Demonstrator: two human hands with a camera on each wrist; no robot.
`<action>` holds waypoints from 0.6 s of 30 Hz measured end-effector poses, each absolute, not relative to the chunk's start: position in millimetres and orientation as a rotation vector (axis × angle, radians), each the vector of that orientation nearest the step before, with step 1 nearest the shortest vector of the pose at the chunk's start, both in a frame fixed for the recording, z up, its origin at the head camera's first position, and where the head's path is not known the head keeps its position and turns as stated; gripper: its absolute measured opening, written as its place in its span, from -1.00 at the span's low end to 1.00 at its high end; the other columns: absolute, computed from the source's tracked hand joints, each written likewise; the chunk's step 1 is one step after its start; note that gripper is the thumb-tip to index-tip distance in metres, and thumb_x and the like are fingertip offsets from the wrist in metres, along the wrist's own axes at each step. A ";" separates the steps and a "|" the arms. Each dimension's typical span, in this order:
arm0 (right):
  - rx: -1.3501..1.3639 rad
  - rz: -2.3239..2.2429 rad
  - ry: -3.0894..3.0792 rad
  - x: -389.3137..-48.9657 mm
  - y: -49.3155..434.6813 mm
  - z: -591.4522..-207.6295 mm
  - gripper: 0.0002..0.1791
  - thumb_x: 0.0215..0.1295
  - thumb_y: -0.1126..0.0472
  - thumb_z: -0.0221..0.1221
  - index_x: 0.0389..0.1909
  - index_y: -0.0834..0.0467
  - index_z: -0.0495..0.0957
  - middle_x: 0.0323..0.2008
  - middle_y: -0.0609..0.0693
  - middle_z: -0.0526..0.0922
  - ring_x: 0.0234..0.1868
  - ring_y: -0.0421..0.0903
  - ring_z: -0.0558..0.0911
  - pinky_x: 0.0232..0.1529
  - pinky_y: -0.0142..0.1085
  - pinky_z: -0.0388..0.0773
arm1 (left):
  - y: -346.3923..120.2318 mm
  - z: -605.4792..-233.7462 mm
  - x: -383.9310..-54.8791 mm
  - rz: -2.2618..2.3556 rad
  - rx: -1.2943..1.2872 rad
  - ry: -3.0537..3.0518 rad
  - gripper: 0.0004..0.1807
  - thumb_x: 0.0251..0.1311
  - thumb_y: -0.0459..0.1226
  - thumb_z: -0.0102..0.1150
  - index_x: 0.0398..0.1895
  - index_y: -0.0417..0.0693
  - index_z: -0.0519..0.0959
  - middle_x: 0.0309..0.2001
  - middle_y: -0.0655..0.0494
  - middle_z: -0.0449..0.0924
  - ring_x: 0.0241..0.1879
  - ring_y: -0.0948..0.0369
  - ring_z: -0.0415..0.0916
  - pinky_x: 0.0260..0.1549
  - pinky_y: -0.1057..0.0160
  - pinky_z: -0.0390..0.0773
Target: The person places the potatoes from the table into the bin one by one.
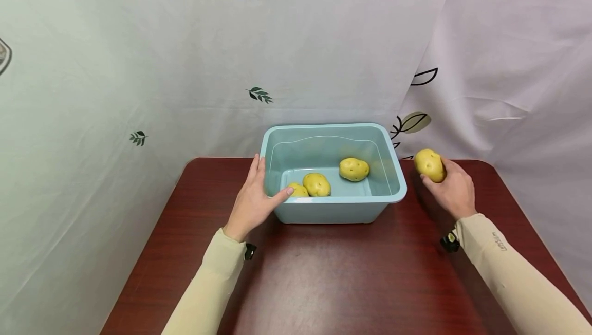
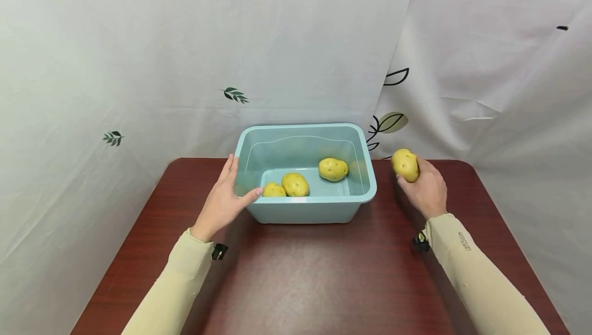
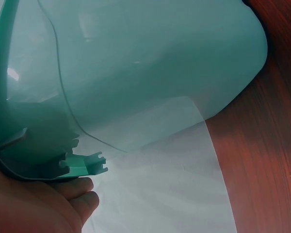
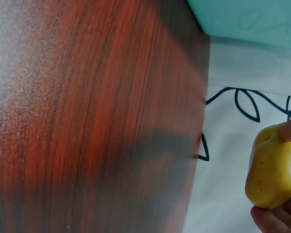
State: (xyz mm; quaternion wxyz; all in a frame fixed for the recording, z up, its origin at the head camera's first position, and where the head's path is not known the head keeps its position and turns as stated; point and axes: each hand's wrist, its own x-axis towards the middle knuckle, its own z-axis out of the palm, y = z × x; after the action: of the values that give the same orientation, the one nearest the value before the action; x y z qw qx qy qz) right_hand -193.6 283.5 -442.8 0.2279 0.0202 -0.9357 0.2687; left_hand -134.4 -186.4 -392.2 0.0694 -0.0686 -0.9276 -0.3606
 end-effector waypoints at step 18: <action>0.153 0.748 -2.502 -183.1 270.5 -432.8 -0.29 0.11 0.16 0.40 0.24 0.42 0.46 0.07 0.41 0.57 -0.01 0.38 0.53 -0.05 0.26 0.39 | -186.5 -390.8 -132.5 -1.102 -0.199 -2.787 0.23 0.13 0.38 0.19 0.62 -0.12 -0.11 0.63 0.13 -0.32 0.54 0.03 -0.01 0.35 -0.13 0.26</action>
State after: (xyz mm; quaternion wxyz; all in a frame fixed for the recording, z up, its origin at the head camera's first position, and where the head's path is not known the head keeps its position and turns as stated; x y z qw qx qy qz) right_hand -183.1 270.5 -432.8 0.2599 0.0566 -0.9235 0.2763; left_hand -132.5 -186.5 -390.8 0.0689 -0.0660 -0.9257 -0.3661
